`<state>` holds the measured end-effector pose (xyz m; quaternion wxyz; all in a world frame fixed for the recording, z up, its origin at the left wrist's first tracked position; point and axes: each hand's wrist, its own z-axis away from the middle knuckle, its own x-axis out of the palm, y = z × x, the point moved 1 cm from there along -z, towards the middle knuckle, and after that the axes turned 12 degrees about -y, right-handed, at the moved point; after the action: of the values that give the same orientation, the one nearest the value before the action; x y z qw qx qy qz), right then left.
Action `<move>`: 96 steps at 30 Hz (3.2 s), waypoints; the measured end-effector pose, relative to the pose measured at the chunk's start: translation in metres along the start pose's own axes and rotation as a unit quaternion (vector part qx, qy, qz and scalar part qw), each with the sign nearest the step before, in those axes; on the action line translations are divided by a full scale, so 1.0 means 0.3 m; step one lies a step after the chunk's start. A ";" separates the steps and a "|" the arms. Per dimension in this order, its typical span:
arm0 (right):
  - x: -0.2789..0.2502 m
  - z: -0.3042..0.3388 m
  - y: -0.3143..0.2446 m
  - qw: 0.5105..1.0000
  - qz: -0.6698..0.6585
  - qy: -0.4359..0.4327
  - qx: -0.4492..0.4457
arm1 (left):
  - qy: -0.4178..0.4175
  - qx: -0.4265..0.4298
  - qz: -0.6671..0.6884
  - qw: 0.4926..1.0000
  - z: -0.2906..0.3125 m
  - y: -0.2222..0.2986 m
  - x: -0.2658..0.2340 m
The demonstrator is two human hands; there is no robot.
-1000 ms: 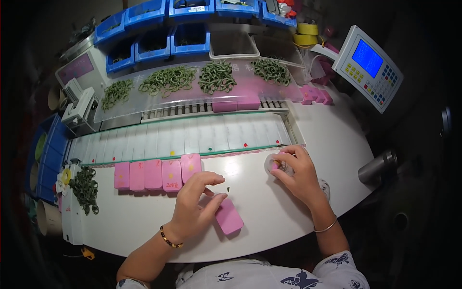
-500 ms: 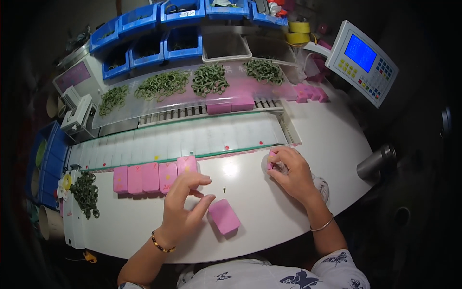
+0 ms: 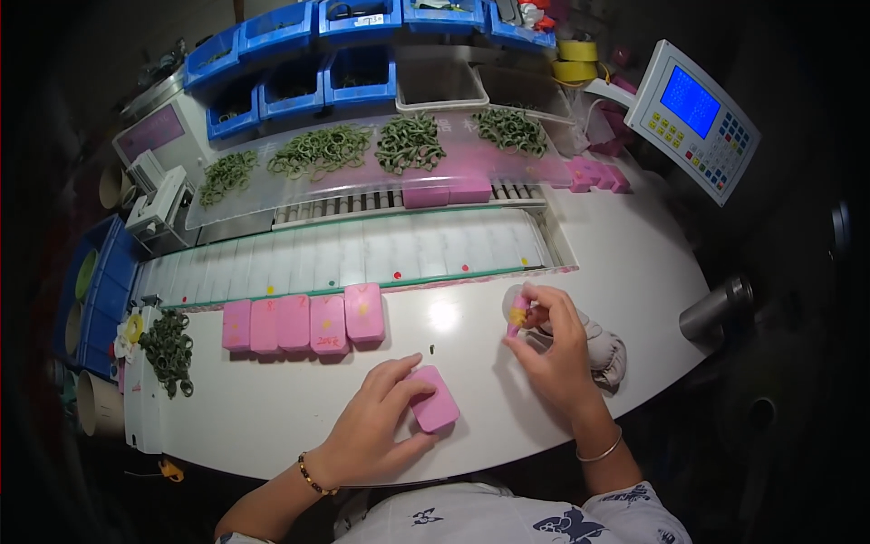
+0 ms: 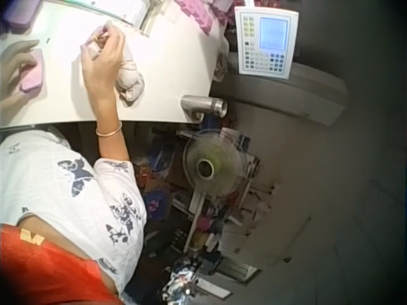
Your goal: The person assembles small keychains by hand. They open pink plastic cases, insert a metal ring and a yellow plastic piece, and then close the cases. The person places the finished keychains onto a conveyor belt.
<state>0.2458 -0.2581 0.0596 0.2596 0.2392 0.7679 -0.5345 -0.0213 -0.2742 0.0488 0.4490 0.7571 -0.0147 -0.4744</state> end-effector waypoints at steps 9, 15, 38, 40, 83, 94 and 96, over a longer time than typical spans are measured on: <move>0.070 0.152 -0.091 0.924 -0.353 -0.143 -0.029 | 0.068 -0.055 0.217 0.972 0.002 -0.021 0.045; 0.164 0.143 -0.166 0.955 -0.215 -0.130 -0.156 | 0.066 -0.030 0.148 0.986 0.037 -0.026 0.031; 0.226 0.181 -0.119 0.977 -0.204 -0.016 -0.064 | 0.106 -0.084 0.165 0.977 0.011 -0.013 0.089; 0.228 0.152 -0.125 0.985 -0.169 -0.015 -0.037 | 0.128 -0.088 0.134 0.979 0.015 -0.019 0.121; 0.205 0.105 -0.100 0.951 -0.257 -0.171 -0.010 | 0.173 -0.023 0.200 0.964 0.034 -0.017 0.046; 0.259 0.101 -0.136 0.948 -0.306 -0.072 0.055 | 0.197 -0.080 0.344 0.914 -0.006 -0.028 0.052; 0.266 0.105 -0.118 0.895 -0.426 -0.062 0.115 | 0.206 -0.078 0.283 0.934 -0.009 -0.026 0.049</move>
<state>0.1676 -0.2919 0.0227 0.0250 -0.1159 0.7121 -0.6920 -0.0145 -0.2743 0.0335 0.6154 0.7653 -0.0983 -0.1610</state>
